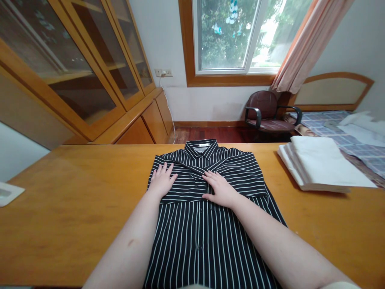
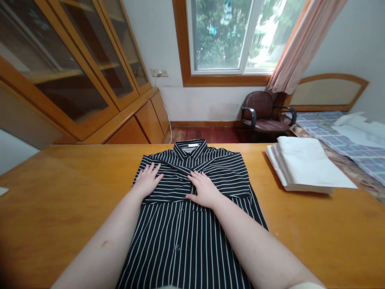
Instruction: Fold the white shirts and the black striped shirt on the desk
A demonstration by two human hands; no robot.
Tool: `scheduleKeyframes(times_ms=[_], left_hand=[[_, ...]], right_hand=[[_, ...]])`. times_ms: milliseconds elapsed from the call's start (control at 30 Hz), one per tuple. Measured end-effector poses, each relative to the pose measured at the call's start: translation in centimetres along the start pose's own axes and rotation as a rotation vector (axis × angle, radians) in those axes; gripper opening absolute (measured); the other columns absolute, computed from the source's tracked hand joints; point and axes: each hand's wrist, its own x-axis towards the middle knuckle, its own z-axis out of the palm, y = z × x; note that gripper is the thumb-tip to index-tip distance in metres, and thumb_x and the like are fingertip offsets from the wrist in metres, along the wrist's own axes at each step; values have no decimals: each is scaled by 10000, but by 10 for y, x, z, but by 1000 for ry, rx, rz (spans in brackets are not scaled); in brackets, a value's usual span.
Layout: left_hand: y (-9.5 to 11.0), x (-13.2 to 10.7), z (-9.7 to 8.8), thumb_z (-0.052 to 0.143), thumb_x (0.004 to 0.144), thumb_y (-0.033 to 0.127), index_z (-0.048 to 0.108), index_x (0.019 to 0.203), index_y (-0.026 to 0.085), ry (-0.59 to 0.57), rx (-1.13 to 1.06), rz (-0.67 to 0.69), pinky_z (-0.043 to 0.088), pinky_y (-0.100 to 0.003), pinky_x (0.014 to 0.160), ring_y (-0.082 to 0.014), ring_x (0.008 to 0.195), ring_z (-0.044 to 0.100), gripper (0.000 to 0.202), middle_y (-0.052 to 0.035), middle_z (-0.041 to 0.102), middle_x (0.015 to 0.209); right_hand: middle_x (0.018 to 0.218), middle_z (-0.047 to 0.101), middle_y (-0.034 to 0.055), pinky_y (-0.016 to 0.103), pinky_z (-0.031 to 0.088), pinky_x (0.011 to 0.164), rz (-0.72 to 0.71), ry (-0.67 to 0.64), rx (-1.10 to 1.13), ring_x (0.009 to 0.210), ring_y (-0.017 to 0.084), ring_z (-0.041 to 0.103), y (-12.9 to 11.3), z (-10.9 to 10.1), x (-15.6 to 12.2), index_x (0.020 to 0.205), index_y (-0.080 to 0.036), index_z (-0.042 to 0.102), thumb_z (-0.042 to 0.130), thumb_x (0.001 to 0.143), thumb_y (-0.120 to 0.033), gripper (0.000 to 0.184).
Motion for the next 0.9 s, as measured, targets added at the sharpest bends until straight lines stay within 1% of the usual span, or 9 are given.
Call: scheduleKeyframes(times_ms=[67, 133, 267, 433, 567, 633, 800, 900], left_hand=[[-1, 0, -1, 222, 897, 585, 251, 1462, 269, 2, -6, -13, 153, -480, 1124, -291, 1405, 148, 648, -67, 179, 1536], [-3, 1, -1, 216, 899, 578, 251, 1462, 266, 14, -12, -45, 151, -484, 1123, -295, 1403, 151, 644, -70, 182, 1535], [-8, 5, 2, 212, 895, 588, 230, 1467, 272, 24, -21, -124, 169, -515, 1107, -325, 1402, 126, 654, -89, 174, 1537], [-9, 8, 5, 231, 885, 602, 230, 1469, 228, 49, -15, -167, 172, -511, 1102, -349, 1400, 109, 693, -136, 171, 1532], [-7, 8, 3, 217, 891, 588, 226, 1470, 180, 59, -22, -194, 170, -484, 1110, -327, 1402, 126, 709, -156, 179, 1526], [-7, 8, 1, 198, 893, 586, 222, 1472, 184, 51, -35, -200, 171, -473, 1113, -310, 1404, 138, 706, -151, 177, 1527], [-8, 8, -2, 203, 889, 580, 234, 1470, 207, 40, -43, -211, 171, -463, 1117, -289, 1405, 152, 691, -127, 181, 1532], [-8, 10, -2, 197, 885, 589, 228, 1471, 206, 39, -46, -211, 167, -468, 1117, -297, 1405, 140, 701, -123, 175, 1533]], right_hand=[[1497, 276, 134, 479, 123, 1135, 47, -68, -25, 1394, 266, 195, 3, 0, 1, 1440, -152, 316, 584, 730, -632, 899], [1523, 189, 133, 474, 85, 1140, 83, -104, -49, 1408, 271, 132, 5, -1, 2, 1466, -138, 243, 532, 713, -708, 989], [1539, 99, 120, 460, 46, 1141, 110, -154, -91, 1416, 268, 72, 5, -2, 2, 1484, -138, 164, 458, 711, -765, 1038], [1543, 90, 97, 445, 38, 1140, 108, -187, -129, 1418, 255, 55, 4, -3, 2, 1491, -163, 131, 417, 742, -758, 998], [1542, 104, 91, 442, 40, 1140, 107, -178, -131, 1418, 255, 70, 4, -3, 1, 1490, -170, 145, 408, 734, -772, 1001], [1543, 106, 89, 441, 42, 1141, 104, -170, -132, 1418, 250, 75, 5, -2, 1, 1488, -168, 154, 398, 740, -771, 991], [1536, 172, 59, 420, 74, 1141, 119, -126, -146, 1414, 210, 117, 4, -1, 1, 1472, -197, 235, 284, 856, -677, 783], [1535, 181, 61, 429, 82, 1137, 155, -103, -172, 1412, 213, 129, 4, 1, 1, 1468, -203, 250, 285, 866, -658, 756]])
